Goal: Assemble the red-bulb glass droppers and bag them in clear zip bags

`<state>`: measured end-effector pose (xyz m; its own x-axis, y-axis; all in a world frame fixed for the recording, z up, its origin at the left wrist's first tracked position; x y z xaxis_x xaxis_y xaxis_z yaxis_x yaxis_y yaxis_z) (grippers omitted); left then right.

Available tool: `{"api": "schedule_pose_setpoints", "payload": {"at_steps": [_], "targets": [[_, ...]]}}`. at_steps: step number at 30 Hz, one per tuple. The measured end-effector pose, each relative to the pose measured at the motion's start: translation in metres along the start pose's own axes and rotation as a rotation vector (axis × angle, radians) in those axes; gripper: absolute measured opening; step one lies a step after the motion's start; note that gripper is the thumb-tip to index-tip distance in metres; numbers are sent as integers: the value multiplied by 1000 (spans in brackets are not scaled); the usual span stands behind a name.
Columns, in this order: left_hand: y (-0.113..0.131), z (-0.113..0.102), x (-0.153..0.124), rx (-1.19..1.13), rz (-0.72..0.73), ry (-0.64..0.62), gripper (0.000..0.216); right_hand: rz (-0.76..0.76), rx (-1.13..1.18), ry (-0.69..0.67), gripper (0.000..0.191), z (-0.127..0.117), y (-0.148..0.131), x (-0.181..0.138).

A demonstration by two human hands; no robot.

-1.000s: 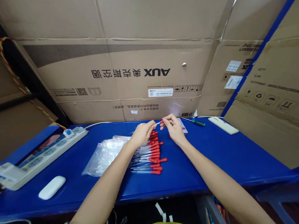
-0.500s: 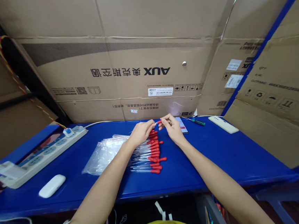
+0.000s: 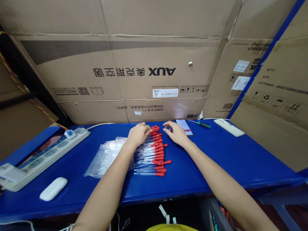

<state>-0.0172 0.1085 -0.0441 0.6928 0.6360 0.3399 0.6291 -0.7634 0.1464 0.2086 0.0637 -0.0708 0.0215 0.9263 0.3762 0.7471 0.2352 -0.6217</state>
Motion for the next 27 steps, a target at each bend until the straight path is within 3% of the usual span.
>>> {"api": "schedule_pose_setpoints", "payload": {"at_steps": [3,9,13,19,23,27], "targets": [[-12,9,-2,1,-46,-19,28,-52,-90,-98,6,3,-2,-5],[-15,14,-4,-14,-54,-35,26,-80,-153,-212,10,12,-9,-11],[-11,11,-4,-23,-58,-56,28,-56,-167,-218,26,14,-10,-11],[-9,14,-4,-49,-30,-69,37,17,-220,-149,5,17,-9,-9],[-9,19,-4,-81,15,-74,44,9,-252,-147,22,18,-9,-7],[-9,20,-3,-81,37,-63,42,-58,-235,-195,20,16,-10,-7]]}}
Point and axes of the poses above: each hand's wrist, its own x-axis towards the middle knuckle, its own z-axis out of the palm, y = z × x, the point moved 3 cm from there along x, towards the middle knuckle, and after that the axes turned 9 degrees about z, right-handed, at the moved point
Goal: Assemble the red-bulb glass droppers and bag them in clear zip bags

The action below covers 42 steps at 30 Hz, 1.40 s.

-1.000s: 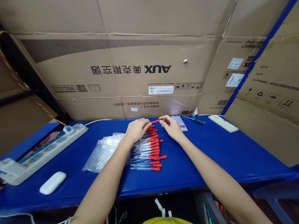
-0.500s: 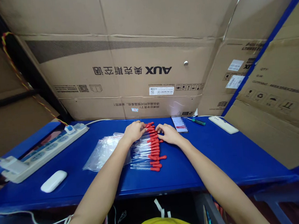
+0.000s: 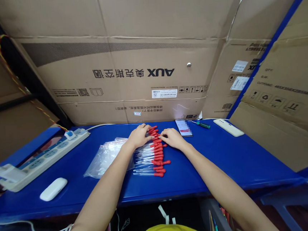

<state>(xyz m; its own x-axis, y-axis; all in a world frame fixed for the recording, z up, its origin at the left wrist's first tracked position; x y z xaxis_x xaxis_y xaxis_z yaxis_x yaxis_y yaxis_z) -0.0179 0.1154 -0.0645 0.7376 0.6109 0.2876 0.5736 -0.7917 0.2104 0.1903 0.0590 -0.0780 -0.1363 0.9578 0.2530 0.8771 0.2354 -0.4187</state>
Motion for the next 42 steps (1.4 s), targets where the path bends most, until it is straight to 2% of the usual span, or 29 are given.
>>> {"api": "schedule_pose_setpoints", "payload": {"at_steps": [4,11,18,27,34,42], "targets": [[1,1,0,19,-11,-1,36,-42,27,-32,12,-1,1,-2],[5,-2,0,-2,-20,20,34,-53,67,-31,13,-2,-3,-3],[-4,-2,-1,-61,47,-54,63,-74,90,-28,13,0,-8,-3],[-8,-4,-1,-94,86,-3,39,-127,106,-50,26,1,-8,-2],[-10,-2,-1,-96,81,13,36,-259,12,-118,46,1,-13,-3],[-8,-4,-2,-108,73,22,35,-252,-35,-108,25,-5,-5,-2]]}}
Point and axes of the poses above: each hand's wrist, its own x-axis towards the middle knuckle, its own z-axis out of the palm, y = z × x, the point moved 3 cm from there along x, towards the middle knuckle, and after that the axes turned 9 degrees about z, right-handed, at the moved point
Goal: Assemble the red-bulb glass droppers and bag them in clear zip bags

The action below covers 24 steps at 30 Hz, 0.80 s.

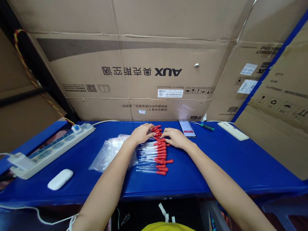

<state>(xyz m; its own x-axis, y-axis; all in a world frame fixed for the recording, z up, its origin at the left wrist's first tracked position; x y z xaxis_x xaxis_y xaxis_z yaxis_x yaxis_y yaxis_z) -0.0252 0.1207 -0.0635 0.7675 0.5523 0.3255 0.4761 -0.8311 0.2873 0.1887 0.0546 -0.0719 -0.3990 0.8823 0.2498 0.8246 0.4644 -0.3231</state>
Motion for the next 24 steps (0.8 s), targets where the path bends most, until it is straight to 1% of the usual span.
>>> {"api": "schedule_pose_setpoints", "payload": {"at_steps": [5,8,11,13,15,17,19,21,24], "targets": [[-2,2,0,-8,-12,-8,41,76,-85,-5,13,-3,-1,-2],[2,-2,1,-29,46,56,44,118,-101,14,7,-9,0,-3],[17,-11,3,-42,136,145,38,143,-86,46,7,-20,6,-6],[32,-14,6,-41,187,186,34,150,-7,102,7,-27,10,-7],[48,-14,9,-38,221,195,34,139,150,184,6,-32,12,-9],[61,-10,13,-39,239,160,34,121,320,265,9,-36,11,-9],[69,-5,16,-56,216,142,35,118,410,316,15,-38,8,-9],[72,-2,18,-82,179,149,35,128,430,334,20,-42,7,-9],[69,-2,18,-60,117,179,33,146,315,269,22,-49,14,-13]]}}
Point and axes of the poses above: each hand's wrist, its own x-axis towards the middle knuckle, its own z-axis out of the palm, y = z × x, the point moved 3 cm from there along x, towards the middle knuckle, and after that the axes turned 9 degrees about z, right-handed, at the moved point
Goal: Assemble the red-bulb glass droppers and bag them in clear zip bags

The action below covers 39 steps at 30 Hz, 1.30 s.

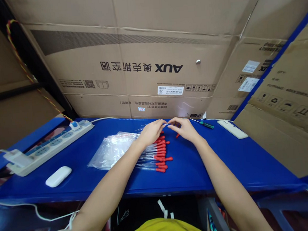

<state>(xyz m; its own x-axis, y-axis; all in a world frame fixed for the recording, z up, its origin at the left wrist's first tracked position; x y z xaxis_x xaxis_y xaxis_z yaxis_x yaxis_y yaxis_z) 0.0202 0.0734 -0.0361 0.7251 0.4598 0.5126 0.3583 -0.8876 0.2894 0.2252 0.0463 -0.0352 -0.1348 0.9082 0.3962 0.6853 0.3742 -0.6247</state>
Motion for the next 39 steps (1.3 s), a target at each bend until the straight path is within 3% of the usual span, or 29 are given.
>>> {"api": "schedule_pose_setpoints", "payload": {"at_steps": [2,6,11,14,17,19,25,39], "targets": [[-4,-2,-2,63,-47,-1,34,-6,-185,-51,30,-8,10,-3],[-9,-5,-5,115,-118,-19,33,22,-453,-193,27,-17,38,-12],[-17,0,-5,49,-217,-8,31,94,-382,-255,6,-14,46,-12],[-20,4,-4,22,-199,11,32,90,-145,-182,8,-10,33,-6],[-18,5,-4,6,-149,3,34,82,38,22,20,-4,16,-2],[-15,5,-4,18,-155,-14,34,60,109,87,25,2,6,-1],[-9,3,-4,59,-199,-23,34,33,123,160,26,16,-8,-3],[-10,3,-3,32,-186,28,32,69,160,286,26,20,-19,-7]]}}
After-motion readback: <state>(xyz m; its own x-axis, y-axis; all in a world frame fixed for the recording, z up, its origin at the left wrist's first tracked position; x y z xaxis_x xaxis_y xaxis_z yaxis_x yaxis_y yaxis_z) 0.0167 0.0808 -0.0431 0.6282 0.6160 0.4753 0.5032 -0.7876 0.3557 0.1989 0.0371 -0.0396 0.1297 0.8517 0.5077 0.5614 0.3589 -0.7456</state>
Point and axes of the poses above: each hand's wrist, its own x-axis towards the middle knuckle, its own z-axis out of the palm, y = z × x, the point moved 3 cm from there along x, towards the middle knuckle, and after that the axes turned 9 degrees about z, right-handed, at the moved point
